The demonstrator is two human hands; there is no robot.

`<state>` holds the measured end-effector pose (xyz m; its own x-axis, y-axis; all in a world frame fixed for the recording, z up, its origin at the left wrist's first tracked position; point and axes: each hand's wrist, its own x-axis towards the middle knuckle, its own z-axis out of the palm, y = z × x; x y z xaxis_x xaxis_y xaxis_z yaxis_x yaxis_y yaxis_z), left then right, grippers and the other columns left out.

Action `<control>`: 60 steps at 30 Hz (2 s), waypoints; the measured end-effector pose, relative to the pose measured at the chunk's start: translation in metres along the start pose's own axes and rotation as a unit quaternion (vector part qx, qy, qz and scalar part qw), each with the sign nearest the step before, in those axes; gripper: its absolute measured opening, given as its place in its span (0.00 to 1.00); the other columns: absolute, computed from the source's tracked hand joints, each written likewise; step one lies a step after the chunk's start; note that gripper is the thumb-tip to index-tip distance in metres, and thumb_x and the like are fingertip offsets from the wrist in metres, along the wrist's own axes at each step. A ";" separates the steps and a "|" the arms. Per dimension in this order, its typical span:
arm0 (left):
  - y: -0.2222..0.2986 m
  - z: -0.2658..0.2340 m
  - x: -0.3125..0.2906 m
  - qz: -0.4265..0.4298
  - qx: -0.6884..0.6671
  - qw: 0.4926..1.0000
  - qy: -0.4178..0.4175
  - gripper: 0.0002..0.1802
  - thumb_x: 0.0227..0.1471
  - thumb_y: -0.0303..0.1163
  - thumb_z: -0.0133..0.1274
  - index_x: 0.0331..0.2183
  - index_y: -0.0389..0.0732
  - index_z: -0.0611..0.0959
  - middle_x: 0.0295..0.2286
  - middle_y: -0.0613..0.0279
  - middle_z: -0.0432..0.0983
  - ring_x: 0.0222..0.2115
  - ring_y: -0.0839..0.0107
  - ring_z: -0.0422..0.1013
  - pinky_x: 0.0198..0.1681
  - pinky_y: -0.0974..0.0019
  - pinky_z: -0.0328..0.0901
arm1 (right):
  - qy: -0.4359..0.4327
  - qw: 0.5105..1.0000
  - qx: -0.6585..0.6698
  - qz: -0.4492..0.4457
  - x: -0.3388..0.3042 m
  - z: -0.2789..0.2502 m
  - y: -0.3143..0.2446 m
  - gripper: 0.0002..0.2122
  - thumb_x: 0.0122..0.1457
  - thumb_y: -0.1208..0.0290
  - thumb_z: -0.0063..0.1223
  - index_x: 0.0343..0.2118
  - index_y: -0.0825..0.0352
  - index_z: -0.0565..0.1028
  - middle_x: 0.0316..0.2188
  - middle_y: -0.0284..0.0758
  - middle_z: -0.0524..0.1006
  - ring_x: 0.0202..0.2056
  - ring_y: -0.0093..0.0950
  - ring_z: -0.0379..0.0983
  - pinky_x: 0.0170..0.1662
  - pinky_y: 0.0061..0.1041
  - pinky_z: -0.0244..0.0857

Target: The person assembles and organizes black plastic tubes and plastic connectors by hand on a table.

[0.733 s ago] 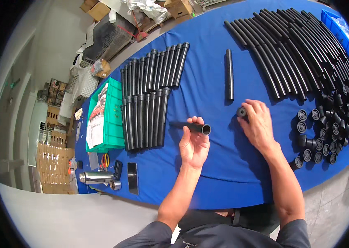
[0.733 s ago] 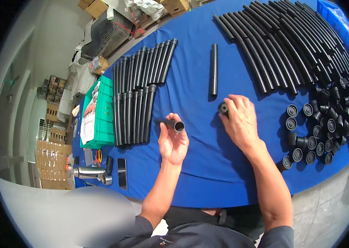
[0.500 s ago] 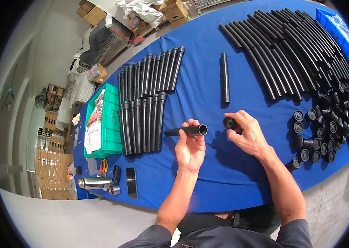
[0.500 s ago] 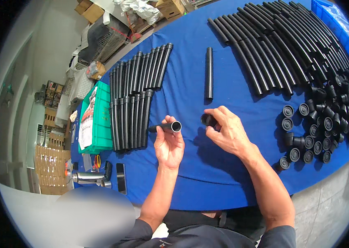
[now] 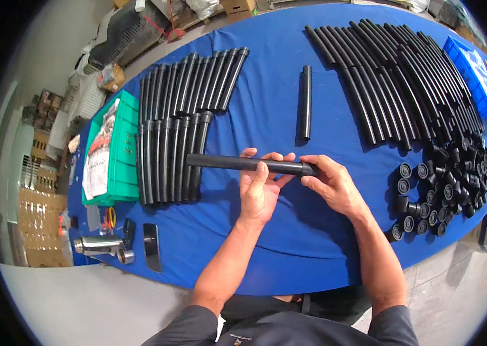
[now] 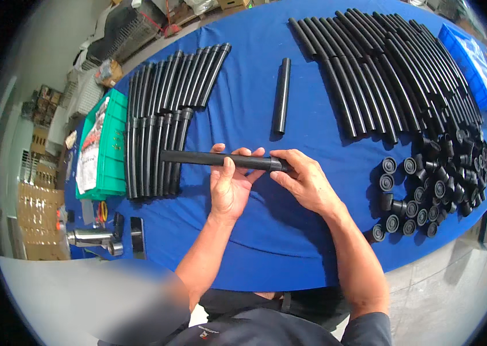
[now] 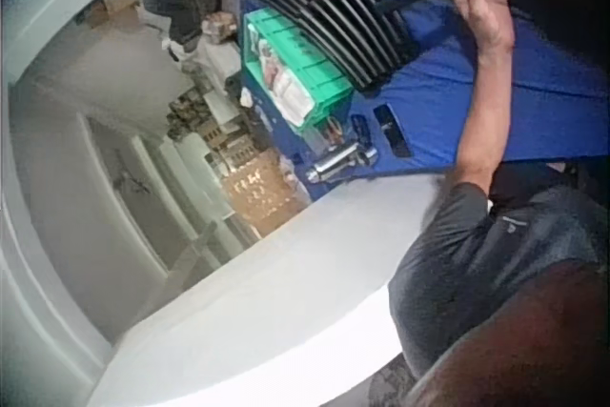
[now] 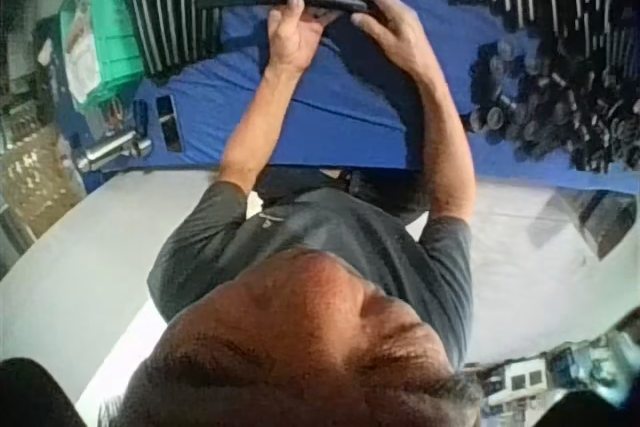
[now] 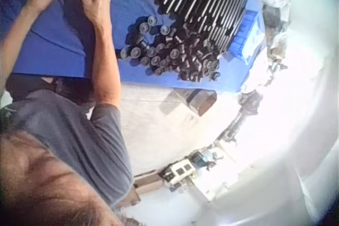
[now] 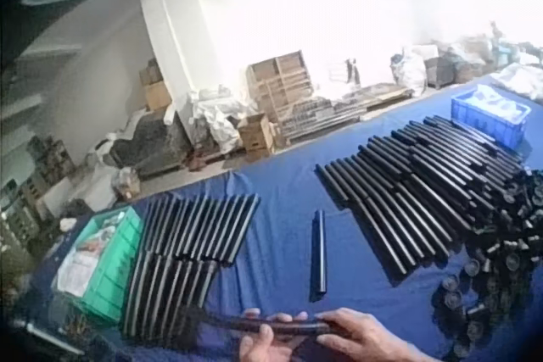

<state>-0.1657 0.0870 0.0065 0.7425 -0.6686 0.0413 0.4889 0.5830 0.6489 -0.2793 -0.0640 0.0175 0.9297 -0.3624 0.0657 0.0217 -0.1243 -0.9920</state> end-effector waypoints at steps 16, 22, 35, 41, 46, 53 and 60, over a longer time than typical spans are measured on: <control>-0.010 -0.007 -0.003 0.002 -0.013 0.999 0.045 0.12 0.62 0.29 0.50 0.45 0.48 0.66 0.40 0.51 0.75 0.47 0.48 0.74 0.47 0.44 0.75 | 0.032 0.971 -0.200 -0.130 -0.001 0.018 0.006 0.16 0.58 0.74 0.59 0.48 0.71 0.73 0.35 0.43 0.74 0.34 0.39 0.73 0.35 0.34 0.67; -0.012 -0.007 0.000 0.006 -0.012 0.998 0.055 0.14 0.61 0.30 0.51 0.45 0.48 0.65 0.40 0.51 0.75 0.46 0.49 0.75 0.47 0.43 0.75 | 0.055 0.947 -0.275 -0.159 -0.002 0.021 0.002 0.17 0.57 0.75 0.59 0.49 0.71 0.72 0.37 0.45 0.74 0.35 0.44 0.75 0.36 0.35 0.70; 0.016 -0.031 0.016 -0.031 0.012 0.999 -0.003 0.16 0.58 0.27 0.54 0.47 0.44 0.72 0.42 0.51 0.77 0.48 0.52 0.74 0.45 0.49 0.76 | -0.002 0.992 0.075 0.099 -0.003 0.012 -0.007 0.14 0.59 0.70 0.59 0.43 0.74 0.75 0.21 0.31 0.75 0.23 0.18 0.73 0.27 0.20 0.67; 0.008 -0.027 0.012 -0.047 -0.017 0.999 0.016 0.10 0.58 0.27 0.55 0.41 0.46 0.74 0.39 0.54 0.78 0.47 0.54 0.75 0.46 0.50 0.76 | -0.003 0.998 -0.001 0.071 -0.005 0.011 -0.005 0.14 0.58 0.71 0.59 0.43 0.74 0.74 0.21 0.31 0.75 0.22 0.19 0.74 0.25 0.20 0.67; 0.009 -0.027 0.004 -0.036 -0.009 0.998 0.046 0.09 0.58 0.28 0.55 0.41 0.46 0.73 0.39 0.55 0.78 0.47 0.55 0.75 0.46 0.49 0.76 | 0.005 0.998 -0.055 0.036 -0.004 0.014 -0.005 0.14 0.57 0.72 0.59 0.43 0.74 0.74 0.21 0.32 0.75 0.22 0.19 0.74 0.25 0.21 0.68; 0.004 -0.016 0.006 -0.032 -0.007 0.997 0.065 0.11 0.58 0.28 0.55 0.42 0.45 0.72 0.40 0.53 0.77 0.47 0.55 0.75 0.46 0.52 0.76 | 0.026 0.983 -0.168 -0.070 0.001 0.010 0.007 0.15 0.56 0.72 0.61 0.44 0.74 0.74 0.24 0.35 0.76 0.24 0.20 0.75 0.28 0.21 0.68; 0.004 -0.026 0.011 -0.018 -0.044 0.999 0.020 0.10 0.58 0.25 0.54 0.41 0.44 0.73 0.40 0.51 0.77 0.48 0.51 0.74 0.53 0.48 0.71 | -0.002 0.982 0.146 0.124 0.001 0.013 -0.005 0.15 0.58 0.73 0.60 0.45 0.75 0.72 0.25 0.32 0.75 0.26 0.19 0.74 0.31 0.21 0.70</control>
<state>-0.1440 0.0943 -0.0098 0.7405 -0.6720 -0.0116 0.5524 0.5987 0.5801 -0.2739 -0.0514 0.0206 0.9209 -0.3453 -0.1809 -0.1007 0.2374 -0.9662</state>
